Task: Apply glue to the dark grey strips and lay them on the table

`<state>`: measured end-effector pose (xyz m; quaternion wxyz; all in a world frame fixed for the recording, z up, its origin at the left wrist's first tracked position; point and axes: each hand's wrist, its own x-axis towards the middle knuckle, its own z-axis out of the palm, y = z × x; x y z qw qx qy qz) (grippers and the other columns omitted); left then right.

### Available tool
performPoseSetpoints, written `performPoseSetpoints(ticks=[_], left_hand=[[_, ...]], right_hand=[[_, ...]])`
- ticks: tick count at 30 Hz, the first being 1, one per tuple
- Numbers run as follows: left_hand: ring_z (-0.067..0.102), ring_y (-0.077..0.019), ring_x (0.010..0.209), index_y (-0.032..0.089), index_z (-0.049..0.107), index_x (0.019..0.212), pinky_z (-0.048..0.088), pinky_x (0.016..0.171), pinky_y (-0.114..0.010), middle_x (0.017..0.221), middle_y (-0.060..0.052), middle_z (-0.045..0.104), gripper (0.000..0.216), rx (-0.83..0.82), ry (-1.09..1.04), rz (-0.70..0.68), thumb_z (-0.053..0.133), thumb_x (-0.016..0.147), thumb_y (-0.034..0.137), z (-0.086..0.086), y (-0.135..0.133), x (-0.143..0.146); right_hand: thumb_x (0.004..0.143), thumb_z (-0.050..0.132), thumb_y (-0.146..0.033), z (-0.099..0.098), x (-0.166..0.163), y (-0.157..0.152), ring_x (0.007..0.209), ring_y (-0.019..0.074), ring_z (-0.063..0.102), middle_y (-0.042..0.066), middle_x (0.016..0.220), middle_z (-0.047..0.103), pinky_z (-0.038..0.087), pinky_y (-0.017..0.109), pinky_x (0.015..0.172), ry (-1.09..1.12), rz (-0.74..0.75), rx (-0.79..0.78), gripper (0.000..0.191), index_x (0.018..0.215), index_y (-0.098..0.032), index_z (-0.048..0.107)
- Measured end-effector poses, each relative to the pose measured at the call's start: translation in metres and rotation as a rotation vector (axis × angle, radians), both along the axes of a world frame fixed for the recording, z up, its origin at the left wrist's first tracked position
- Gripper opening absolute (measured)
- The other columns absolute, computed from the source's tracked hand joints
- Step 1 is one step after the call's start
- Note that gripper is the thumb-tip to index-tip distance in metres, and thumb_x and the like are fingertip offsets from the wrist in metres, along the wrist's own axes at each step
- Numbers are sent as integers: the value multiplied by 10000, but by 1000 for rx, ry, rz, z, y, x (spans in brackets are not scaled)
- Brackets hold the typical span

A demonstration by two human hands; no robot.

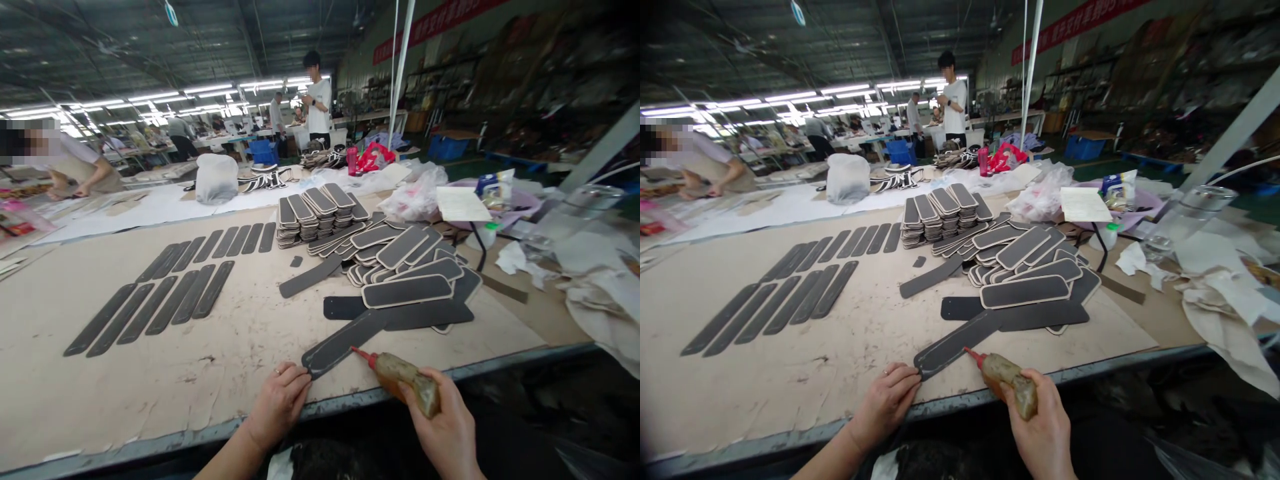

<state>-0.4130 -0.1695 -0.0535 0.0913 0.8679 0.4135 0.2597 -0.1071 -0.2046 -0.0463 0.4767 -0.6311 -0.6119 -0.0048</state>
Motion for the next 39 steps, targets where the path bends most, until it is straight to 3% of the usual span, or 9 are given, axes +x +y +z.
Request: performPoseSetpoints(ticks=[5,8,15,17,26,33,39], left_hand=[[586,-195,926,180,634,1059,524,866,-371,1003,-70,664,212,8,-8,-7,491,919,112,1,0,0],[594,-189,912,178,636,1044,528,861,-362,986,-68,668,191,28,-34,-3,503,920,117,2,1,1],[615,-184,857,177,663,1027,553,794,-343,938,-76,674,226,66,-26,-11,456,941,148,10,4,4],[615,-183,836,180,671,1003,558,771,-337,908,-74,671,237,55,-21,-6,444,941,151,12,5,6],[610,-177,799,175,654,918,568,717,-309,865,-64,650,235,43,15,-19,423,938,137,7,10,8],[626,-179,788,187,630,913,570,713,-311,865,-55,654,212,129,21,-34,428,924,124,-4,14,6],[637,-170,801,178,633,936,572,752,-297,874,-62,660,216,193,-3,-34,430,913,109,-6,15,6]], right_hand=[[920,558,-498,3,19,23,782,232,582,76,893,576,495,337,718,-103,-169,115,358,1039,-161,540],[919,571,-472,1,18,24,797,234,579,80,911,573,495,343,726,-98,-166,131,338,1046,-161,536],[929,568,-407,-2,-23,3,802,203,586,56,932,569,514,295,682,85,199,8,253,1078,-209,517],[936,558,-393,-1,-28,4,803,202,587,53,927,568,517,294,681,86,224,-17,230,1076,-215,513],[907,576,-505,-5,10,31,844,246,574,81,948,571,503,380,775,44,-137,52,374,1090,-183,522],[908,562,-532,-8,4,26,834,233,594,75,960,590,514,348,733,125,-52,-9,387,1094,-195,522],[879,582,-560,-5,20,36,827,244,590,74,942,594,504,370,762,155,-203,33,424,1076,-187,540]])
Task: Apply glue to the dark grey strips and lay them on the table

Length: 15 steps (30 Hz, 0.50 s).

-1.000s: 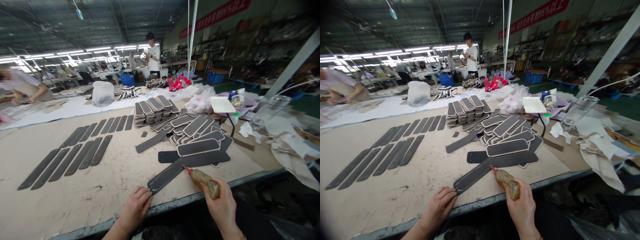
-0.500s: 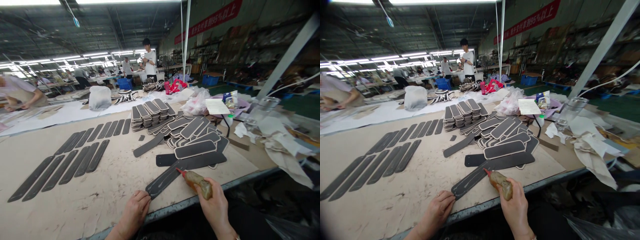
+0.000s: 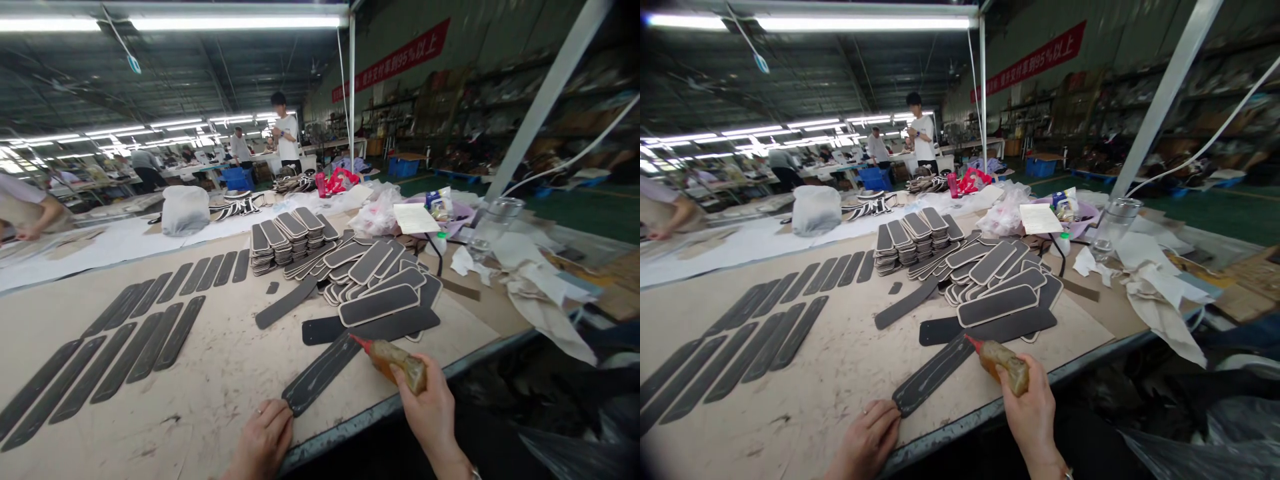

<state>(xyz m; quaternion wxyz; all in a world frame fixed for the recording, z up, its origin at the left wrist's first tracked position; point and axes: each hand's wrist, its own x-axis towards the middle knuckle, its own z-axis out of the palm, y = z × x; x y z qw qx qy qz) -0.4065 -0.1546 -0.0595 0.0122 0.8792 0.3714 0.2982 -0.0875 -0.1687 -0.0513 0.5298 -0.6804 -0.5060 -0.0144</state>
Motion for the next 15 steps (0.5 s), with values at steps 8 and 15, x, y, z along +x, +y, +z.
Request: performPoseSetpoints(ticks=[8,15], left_hand=[[638,-166,789,173,631,941,568,756,-280,864,-66,664,214,69,-26,-28,436,898,93,3,2,2],[628,-170,789,169,629,935,559,747,-291,858,-68,663,224,56,-13,-21,425,897,84,2,2,2]], right_hand=[[919,527,-533,-5,2,10,858,256,581,92,954,580,508,395,762,-101,-1,35,384,1083,-186,515],[908,551,-560,-6,9,-3,872,255,582,96,959,580,494,392,798,-108,-32,39,423,1081,-175,526]])
